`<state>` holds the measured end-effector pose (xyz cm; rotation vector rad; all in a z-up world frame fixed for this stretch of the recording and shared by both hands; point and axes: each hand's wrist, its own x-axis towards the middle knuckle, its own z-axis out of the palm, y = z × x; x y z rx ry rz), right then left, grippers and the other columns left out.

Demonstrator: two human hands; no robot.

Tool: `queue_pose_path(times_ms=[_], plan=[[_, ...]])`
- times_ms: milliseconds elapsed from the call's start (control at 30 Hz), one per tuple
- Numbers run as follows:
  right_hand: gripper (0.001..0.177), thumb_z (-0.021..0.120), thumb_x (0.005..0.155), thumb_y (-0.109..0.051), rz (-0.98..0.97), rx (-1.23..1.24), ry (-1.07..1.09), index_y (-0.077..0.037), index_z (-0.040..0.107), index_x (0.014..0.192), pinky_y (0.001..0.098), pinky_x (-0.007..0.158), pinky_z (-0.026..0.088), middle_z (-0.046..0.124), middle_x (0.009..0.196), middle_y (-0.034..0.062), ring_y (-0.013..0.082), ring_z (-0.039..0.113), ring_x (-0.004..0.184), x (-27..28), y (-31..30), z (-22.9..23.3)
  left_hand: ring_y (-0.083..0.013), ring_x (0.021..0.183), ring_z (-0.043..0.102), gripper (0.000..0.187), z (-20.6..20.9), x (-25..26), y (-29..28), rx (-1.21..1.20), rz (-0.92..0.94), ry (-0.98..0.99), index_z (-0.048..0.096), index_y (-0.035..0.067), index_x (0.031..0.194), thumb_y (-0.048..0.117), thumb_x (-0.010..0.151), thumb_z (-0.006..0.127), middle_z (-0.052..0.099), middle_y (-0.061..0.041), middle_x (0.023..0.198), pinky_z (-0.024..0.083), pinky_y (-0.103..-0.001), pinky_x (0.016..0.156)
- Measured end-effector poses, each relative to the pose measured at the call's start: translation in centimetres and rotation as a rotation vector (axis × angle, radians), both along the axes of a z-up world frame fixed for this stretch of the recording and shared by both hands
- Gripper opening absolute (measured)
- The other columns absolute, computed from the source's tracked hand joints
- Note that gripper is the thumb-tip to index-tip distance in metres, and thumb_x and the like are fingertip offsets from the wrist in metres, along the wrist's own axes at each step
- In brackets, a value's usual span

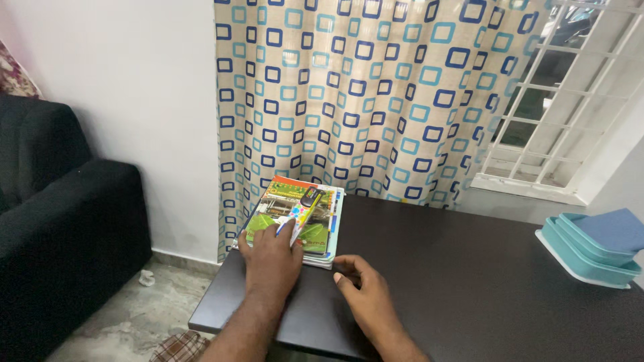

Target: The person takes several items from a desk drawer and places them on the desk surface. They stack plastic containers, place a stack of books, a box of chalk, a water bottle, and several colored pens on the desk.

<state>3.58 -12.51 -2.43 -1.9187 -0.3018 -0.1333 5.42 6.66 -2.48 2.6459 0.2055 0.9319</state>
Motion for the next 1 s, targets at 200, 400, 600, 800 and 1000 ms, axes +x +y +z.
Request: queue_pose_path(times_ms=[200, 400, 600, 800, 1000], plan=[[0.028, 0.069, 0.088, -0.016, 0.005, 0.034, -0.003, -0.008, 0.073, 0.114, 0.0308, 0.088, 0.058, 0.08, 0.103, 0.005, 0.0159, 0.075, 0.098, 0.4, 0.0, -0.1, -0.027, 0.119, 0.06, 0.054, -0.1, 1.7, 2.4, -0.072, 0.016, -0.195, 0.06, 0.013, 0.138, 0.025, 0.086, 0.07, 0.065, -0.011, 0.127, 0.03, -0.061, 0.109], [0.026, 0.069, 0.089, -0.017, -0.013, 0.009, 0.005, -0.008, 0.075, 0.112, 0.0306, 0.082, 0.057, 0.078, 0.096, 0.0047, 0.0146, 0.073, 0.091, 0.1, -0.1, 0.0, -0.0259, 0.12, 0.06, 0.051, 0.6, 1.3, 2.0, -0.068, 0.025, -0.074, 0.059, 0.011, 0.138, 0.022, 0.088, 0.068, 0.064, -0.009, 0.128, 0.03, -0.059, 0.112], [0.024, 0.069, 0.088, -0.016, -0.011, 0.01, 0.016, -0.008, 0.075, 0.11, 0.0279, 0.08, 0.057, 0.076, 0.091, 0.002, 0.012, 0.071, 0.087, 0.1, -0.1, 0.1, -0.0269, 0.121, 0.06, 0.048, 0.0, 1.2, 1.3, 0.063, -0.074, -0.229, 0.061, 0.007, 0.132, 0.014, 0.085, 0.066, 0.063, -0.012, 0.132, 0.029, -0.061, 0.111], [0.021, 0.07, 0.089, -0.017, -0.023, 0.021, 0.027, -0.007, 0.077, 0.106, 0.0282, 0.079, 0.055, 0.073, 0.087, 0.0025, 0.0117, 0.069, 0.084, -0.1, -0.1, 0.0, -0.0316, 0.119, 0.061, 0.044, 0.1, 1.5, 1.7, -0.028, -0.11, -0.149, 0.061, 0.006, 0.128, 0.016, 0.087, 0.071, 0.066, -0.013, 0.123, 0.04, -0.055, 0.108], [0.021, 0.07, 0.089, -0.019, -0.024, -0.006, 0.044, -0.008, 0.077, 0.105, 0.0275, 0.079, 0.055, 0.074, 0.086, 0.0008, 0.0096, 0.068, 0.083, -0.1, 0.0, 0.3, -0.0354, 0.107, 0.063, 0.035, 1.4, 0.4, 1.6, -0.147, -0.035, -0.195, 0.066, 0.004, 0.115, 0.02, 0.085, 0.075, 0.067, -0.015, 0.112, 0.047, -0.05, 0.103]])
